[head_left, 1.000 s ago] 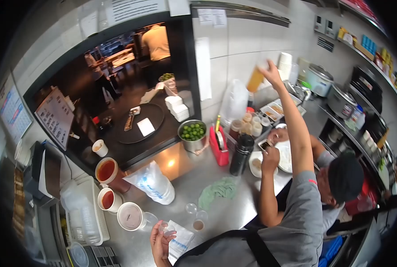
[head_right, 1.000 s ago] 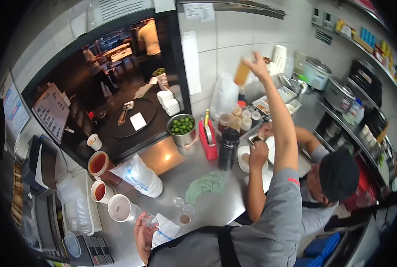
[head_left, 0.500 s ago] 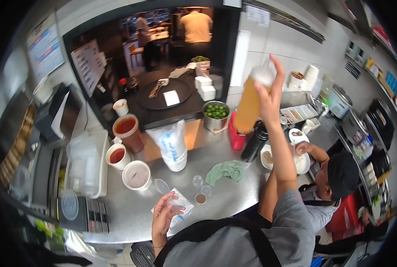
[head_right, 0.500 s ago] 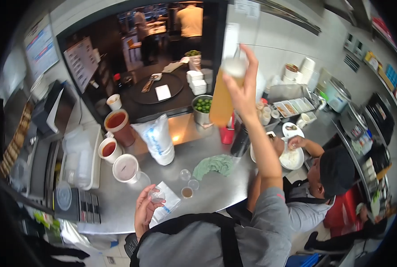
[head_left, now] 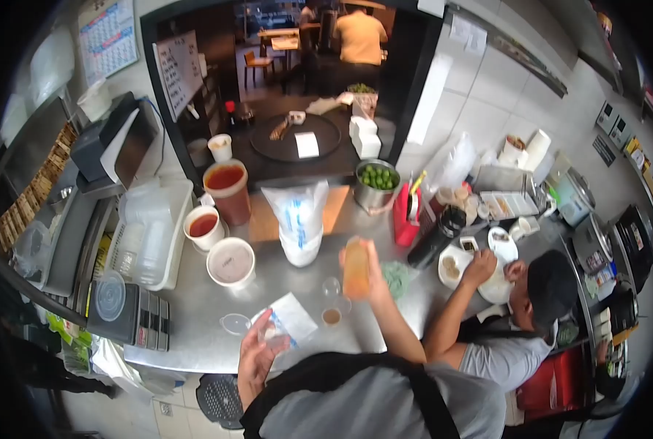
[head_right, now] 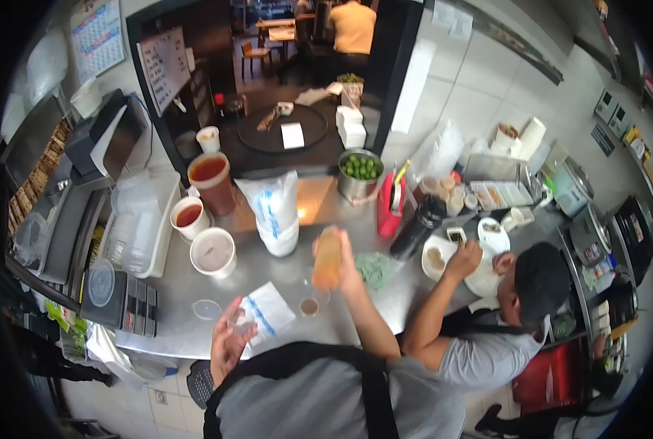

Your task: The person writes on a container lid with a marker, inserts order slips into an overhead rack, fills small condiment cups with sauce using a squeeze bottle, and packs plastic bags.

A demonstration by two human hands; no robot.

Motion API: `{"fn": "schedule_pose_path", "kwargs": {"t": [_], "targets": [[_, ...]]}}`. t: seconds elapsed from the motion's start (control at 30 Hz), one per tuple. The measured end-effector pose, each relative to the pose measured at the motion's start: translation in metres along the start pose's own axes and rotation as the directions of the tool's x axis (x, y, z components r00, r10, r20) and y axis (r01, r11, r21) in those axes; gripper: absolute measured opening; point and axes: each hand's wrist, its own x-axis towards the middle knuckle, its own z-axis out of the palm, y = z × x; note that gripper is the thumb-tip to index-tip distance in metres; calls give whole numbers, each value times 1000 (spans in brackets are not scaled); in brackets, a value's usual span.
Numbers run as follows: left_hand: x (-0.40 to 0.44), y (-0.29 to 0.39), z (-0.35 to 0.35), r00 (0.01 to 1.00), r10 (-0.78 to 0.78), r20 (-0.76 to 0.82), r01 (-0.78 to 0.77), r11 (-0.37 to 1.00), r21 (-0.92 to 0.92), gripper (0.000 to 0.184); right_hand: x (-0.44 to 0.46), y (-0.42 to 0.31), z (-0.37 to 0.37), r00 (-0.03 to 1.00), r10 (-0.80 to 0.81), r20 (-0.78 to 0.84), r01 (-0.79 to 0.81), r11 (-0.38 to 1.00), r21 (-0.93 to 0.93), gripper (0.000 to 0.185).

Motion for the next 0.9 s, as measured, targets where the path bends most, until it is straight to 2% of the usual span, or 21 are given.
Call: {"fn": "schedule_pose_path", "kwargs": {"t": [0.1,0.13,0.17,0.23,0.27,0.3,0.37,0.4,0.43,0.5,0.53,0.57,0.63,0.67,0.7,0.77,0.8,0.83,0.87,0.9], "targets": [[1,-7,6,999,-47,-19,47,999,14,66,21,-23,-30,999,32,-43,-26,991,132,33],[0,-10,5,998,-56,0,56,998,11,64,7,-27,-19,977,211,-22,-195,934,298,36],[8,-12,7,999,-41,28,40,999,6,62,1,-31,1,979,204,-9,-193,941,279,36],[16,-12,14,998,-42,36,42,999,25,59,-21,-13,28,997,-37,-75,38,999,22,41],[14,-13,15,997,-68,34,67,996,51,57,2,-16,-7,998,-17,57,16,1000,20,41],[10,-14,17,995,-100,24,98,993,61,57,6,-17,-17,999,-19,32,18,999,43,41],[17,-15,20,990,-89,113,81,994,70,55,14,-25,-24,961,97,-261,-43,978,206,37],[17,-17,15,989,-109,100,99,990,105,53,-8,-18,-35,992,120,44,-124,984,130,35],[20,-20,10,981,-97,165,78,990,118,58,-9,-20,-23,992,108,65,-115,988,108,35],[23,-22,9,985,-135,106,119,981,151,70,-28,-9,-5,986,-30,-163,39,998,55,39],[23,-18,18,986,-151,76,134,973,189,75,-18,-14,-29,992,-104,-76,109,992,68,37],[24,-14,28,983,-176,43,162,960,230,81,-16,-16,-44,989,-101,-107,110,990,86,37],[27,-24,15,978,-202,42,190,960,204,79,-9,-29,-58,953,70,-294,25,951,309,34],[32,-25,10,968,-216,126,181,952,248,77,-25,-23,-61,994,101,-43,-91,978,186,33],[39,-26,5,951,-231,206,166,943,289,75,-25,-24,-59,995,95,-31,-88,981,171,33],[46,-25,9,942,-275,194,214,934,286,70,-44,-10,-48,974,-131,-184,122,991,-60,32],[51,-26,14,946,-271,176,189,906,377,67,-40,-15,-60,969,-89,-230,139,967,213,26],[50,-29,17,949,-268,164,165,869,467,64,-42,-14,-84,963,-86,-254,145,964,224,26],[47,-33,16,945,-285,164,179,865,468,64,-41,-17,-109,993,-12,-119,27,991,132,27],[49,-36,17,945,-266,192,128,838,530,62,-36,-24,-119,997,78,24,-79,997,13,27]]}}
